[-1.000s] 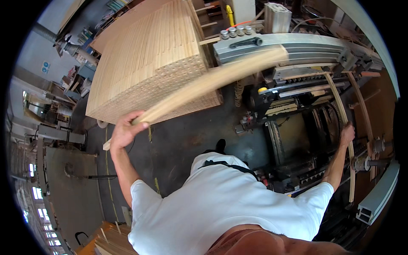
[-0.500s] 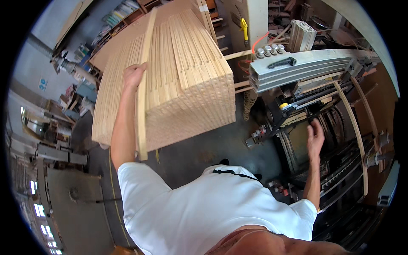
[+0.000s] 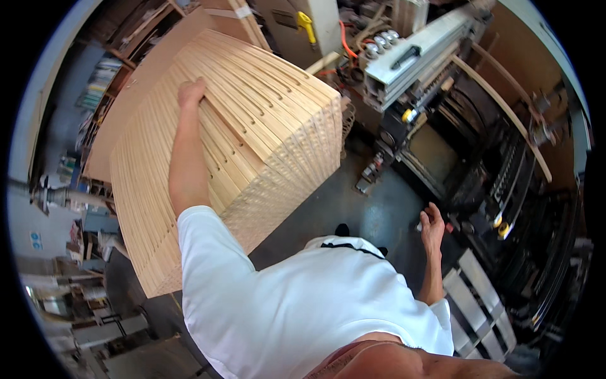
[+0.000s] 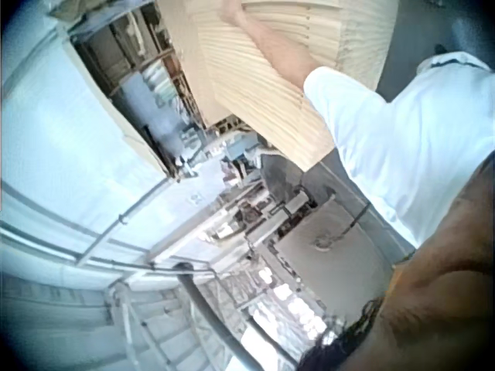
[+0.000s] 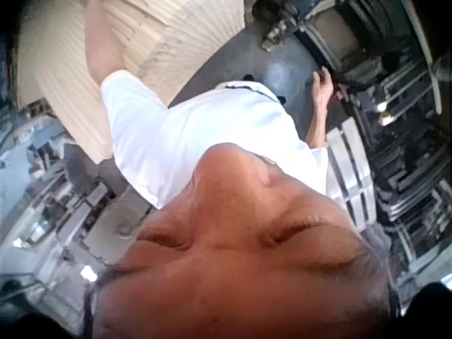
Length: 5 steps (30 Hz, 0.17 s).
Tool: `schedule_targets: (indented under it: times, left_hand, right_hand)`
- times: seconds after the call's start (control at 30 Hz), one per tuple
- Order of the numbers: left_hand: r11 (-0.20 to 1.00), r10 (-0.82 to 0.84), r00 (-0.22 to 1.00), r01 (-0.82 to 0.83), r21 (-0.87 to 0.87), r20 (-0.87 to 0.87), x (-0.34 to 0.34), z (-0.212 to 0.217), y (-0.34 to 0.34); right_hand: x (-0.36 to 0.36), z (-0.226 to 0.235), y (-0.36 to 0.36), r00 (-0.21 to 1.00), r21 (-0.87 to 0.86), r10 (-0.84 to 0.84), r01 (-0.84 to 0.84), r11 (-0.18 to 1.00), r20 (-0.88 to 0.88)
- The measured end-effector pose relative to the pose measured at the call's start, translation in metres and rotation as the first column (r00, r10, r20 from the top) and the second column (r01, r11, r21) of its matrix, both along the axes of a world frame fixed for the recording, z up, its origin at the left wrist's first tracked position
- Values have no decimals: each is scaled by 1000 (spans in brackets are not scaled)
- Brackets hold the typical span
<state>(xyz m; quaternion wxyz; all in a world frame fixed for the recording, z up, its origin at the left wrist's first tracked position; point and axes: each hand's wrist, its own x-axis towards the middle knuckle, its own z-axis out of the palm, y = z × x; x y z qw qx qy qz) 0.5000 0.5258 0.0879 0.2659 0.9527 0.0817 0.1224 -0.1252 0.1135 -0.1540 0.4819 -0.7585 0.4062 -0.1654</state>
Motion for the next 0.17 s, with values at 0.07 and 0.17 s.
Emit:
schedule_targets:
  times: [0.07,0.17]
  left_hand:
    - [994,-83,978,67,-91,-191,20,2,2]
    - [932,-173,978,123,341,120,45,0,0]
  right_hand:
    - [-9,10,16,998,10,-54,54,998,-10]
    - [-21,19,36,998,-58,-64,63,996,-23]
